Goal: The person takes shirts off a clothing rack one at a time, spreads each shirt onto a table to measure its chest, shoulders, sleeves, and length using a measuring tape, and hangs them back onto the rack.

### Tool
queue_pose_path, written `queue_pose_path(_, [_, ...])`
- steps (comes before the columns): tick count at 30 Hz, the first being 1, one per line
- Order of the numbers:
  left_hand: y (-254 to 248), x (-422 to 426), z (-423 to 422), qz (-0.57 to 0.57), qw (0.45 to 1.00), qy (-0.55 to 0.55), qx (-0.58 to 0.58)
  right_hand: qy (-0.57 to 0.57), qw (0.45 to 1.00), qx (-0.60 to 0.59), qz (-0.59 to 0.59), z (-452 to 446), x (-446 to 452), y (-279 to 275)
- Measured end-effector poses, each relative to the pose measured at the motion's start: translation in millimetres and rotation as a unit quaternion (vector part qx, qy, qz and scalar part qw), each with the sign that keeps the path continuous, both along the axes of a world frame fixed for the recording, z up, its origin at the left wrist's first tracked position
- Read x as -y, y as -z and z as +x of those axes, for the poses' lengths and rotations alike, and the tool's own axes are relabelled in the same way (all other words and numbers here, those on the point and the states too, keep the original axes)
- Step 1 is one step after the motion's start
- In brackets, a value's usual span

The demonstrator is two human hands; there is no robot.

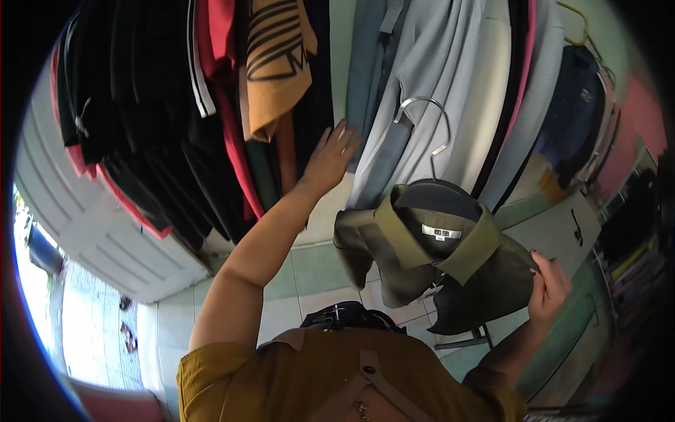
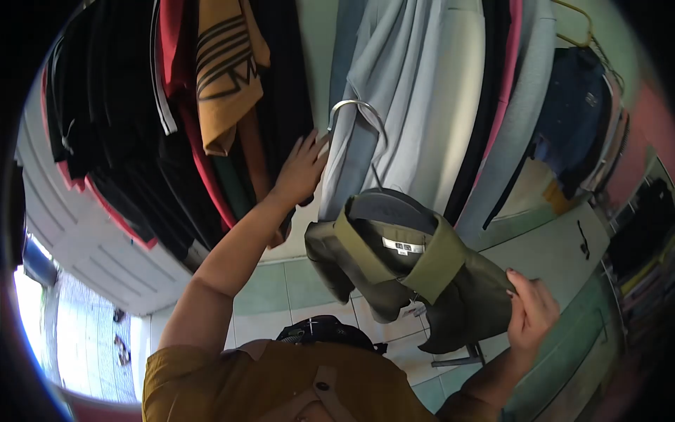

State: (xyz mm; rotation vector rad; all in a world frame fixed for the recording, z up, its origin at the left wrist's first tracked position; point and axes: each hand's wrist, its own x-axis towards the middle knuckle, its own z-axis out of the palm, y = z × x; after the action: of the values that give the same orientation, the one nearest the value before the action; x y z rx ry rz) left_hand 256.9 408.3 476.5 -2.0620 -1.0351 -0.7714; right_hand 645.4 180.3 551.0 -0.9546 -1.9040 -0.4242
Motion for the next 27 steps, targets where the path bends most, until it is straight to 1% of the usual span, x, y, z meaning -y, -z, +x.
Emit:
queue_pose_path(1, [16,-13,-12,0.009,1.000,0.016,-0.004,0.009,1.000,-0.002,-0.005,-16,5,-11])
queue_pose_path(3, [66,-58,-63,-0.080,0.996,-0.041,0.006,0.033,0.999,-0.010,0.002,-51,10,-36])
queue_pose_path(4, [89,-101,-104,-0.088,0.987,-0.025,0.130,0.055,0.998,-0.020,-0.007,-76,13,-51])
queue_pose_path(5, [112,-121,-132,-0.112,0.959,-0.019,0.258,0.064,0.997,-0.024,-0.030,-90,12,-65])
queue_pose_path(6, [94,-133,-136,-0.102,0.963,-0.007,0.250,0.071,0.997,-0.024,-0.028,-103,9,-76])
queue_pose_path(7, [90,-130,-121,-0.117,0.976,-0.029,0.180,0.078,0.996,-0.023,-0.026,-114,5,-89])
queue_pose_path(8, [85,-126,-127,-0.132,0.984,-0.053,0.112,0.075,0.997,-0.016,-0.004,-125,-1,-104])
queue_pose_path(9, [83,-121,-147,-0.148,0.985,-0.080,0.044,0.071,0.997,-0.006,0.013,-134,-9,-119])
queue_pose_path(11, [80,-109,-142,-0.176,0.970,-0.140,-0.090,0.071,0.994,0.036,0.081,-135,-36,-150])
queue_pose_path(12, [76,-105,-147,-0.187,0.955,-0.173,-0.156,0.100,0.990,0.054,0.089,-134,-48,-170])
queue_pose_path(13, [146,-44,-190,-0.196,0.933,-0.206,-0.219,0.105,0.984,0.064,0.132,-135,-64,-190])
queue_pose_path(14, [140,-41,-188,-0.204,0.907,-0.239,-0.280,0.168,0.975,0.086,0.115,-139,-69,-215])
queue_pose_path(15, [138,-35,-176,-0.210,0.876,-0.272,-0.338,0.163,0.967,0.096,0.170,-132,-86,-238])
queue_pose_path(16, [124,-37,-173,-0.218,0.840,-0.304,-0.394,0.220,0.955,0.099,0.173,-133,-98,-264])
queue_pose_path(17, [141,-31,-179,-0.213,0.842,-0.305,-0.391,0.275,0.940,0.101,0.174,-141,-104,-288])
queue_pose_path(18, [163,-24,-185,-0.284,0.930,-0.219,-0.085,0.305,0.938,0.045,0.161,-152,-107,-310])
queue_pose_path(19, [187,-18,-189,-0.322,0.912,-0.107,0.230,0.332,0.931,-0.013,0.148,-163,-110,-331])
queue_pose_path(20, [216,-12,-193,-0.329,0.890,-0.037,0.314,0.402,0.905,-0.010,0.142,-149,-143,-361])
queue_pose_path(21, [263,9,-206,-0.325,0.891,-0.037,0.316,0.470,0.872,-0.008,0.135,-135,-170,-383])
queue_pose_path(22, [315,35,-220,-0.212,0.958,-0.193,-0.007,0.425,0.890,-0.043,0.159,-150,-164,-385])
queue_pose_path(23, [338,48,-226,-0.071,0.886,-0.321,-0.327,0.379,0.904,-0.075,0.181,-175,-155,-386])
queue_pose_path(24, [300,101,-216,-0.394,0.843,-0.240,-0.276,0.379,0.904,-0.073,0.182,-178,-168,-393])
queue_pose_path(25, [340,129,-233,-0.459,0.819,-0.229,-0.255,0.385,0.903,-0.073,0.177,-181,-194,-404])
queue_pose_path(26, [356,167,-241,-0.520,0.765,-0.260,-0.279,0.389,0.902,-0.072,0.172,-186,-218,-408])
queue_pose_path(27, [427,209,-265,-0.539,0.774,-0.269,-0.195,0.389,0.903,-0.068,0.171,-191,-236,-404])
